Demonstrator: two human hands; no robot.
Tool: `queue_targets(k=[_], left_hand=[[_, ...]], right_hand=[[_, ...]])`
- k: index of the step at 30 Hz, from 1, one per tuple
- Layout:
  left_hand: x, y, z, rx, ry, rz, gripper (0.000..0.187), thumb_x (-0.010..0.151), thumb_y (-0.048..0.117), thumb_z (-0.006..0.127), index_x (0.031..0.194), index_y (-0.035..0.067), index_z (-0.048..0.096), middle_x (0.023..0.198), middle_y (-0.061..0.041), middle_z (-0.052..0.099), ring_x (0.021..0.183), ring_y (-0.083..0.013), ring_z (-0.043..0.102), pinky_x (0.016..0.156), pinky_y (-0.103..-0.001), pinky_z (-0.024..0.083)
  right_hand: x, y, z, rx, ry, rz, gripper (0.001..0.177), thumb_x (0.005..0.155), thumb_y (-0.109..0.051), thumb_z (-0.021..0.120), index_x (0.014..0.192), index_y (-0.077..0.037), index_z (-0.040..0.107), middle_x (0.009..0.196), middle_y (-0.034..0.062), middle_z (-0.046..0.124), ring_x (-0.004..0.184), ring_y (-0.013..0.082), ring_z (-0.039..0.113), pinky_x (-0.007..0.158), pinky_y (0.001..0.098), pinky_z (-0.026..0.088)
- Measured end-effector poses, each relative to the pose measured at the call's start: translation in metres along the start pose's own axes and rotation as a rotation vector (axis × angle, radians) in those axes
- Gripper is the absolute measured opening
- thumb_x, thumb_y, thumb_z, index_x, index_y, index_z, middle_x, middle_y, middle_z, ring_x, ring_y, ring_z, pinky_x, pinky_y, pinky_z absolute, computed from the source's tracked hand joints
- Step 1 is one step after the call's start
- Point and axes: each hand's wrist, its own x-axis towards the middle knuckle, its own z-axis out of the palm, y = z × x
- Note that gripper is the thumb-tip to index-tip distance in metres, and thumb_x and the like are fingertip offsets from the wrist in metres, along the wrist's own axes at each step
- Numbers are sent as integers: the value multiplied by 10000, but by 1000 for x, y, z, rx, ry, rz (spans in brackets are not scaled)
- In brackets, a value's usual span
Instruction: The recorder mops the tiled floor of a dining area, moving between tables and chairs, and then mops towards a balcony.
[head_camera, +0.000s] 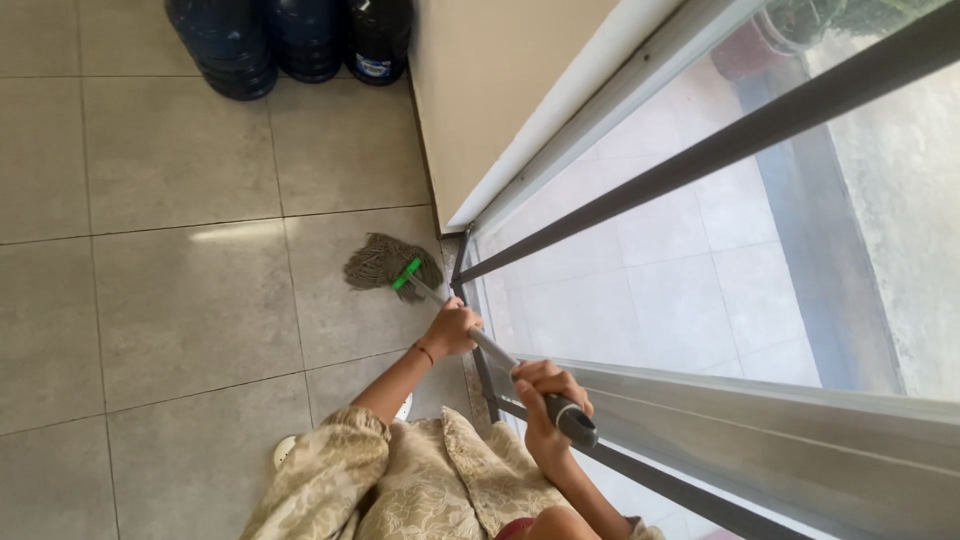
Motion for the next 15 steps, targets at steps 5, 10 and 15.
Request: queue_targets(k=[5,10,15], left_hand=[[40,-58,10,185,-127,3,97,779,216,709,706,194,647,813,-42,685,884,-259,684,969,-493,443],[63,-124,12,392,-78,-352,260,772,272,790,998,222,671,1152,-43,644,1180,-261,597,1005,-675,395],[46,-108,2,418,-225,-383,224,811,314,797,1006,237,719,1226,-11,630,1256,-222,561,1078,-701,343]], right_hand=[[-9,58,5,-8,139,-65,215,874,135,656,789,-15,528,769,137,668,772,238,696,792,392,591],[-17,120,42,-183,127,-53,236,885,136,664,780,-7,509,791,119,653,815,238,713,779,347,570],[-31,105,40,-209,131,-15,252,892,128,685,767,-13,518,783,107,666,805,210,713,777,336,572]])
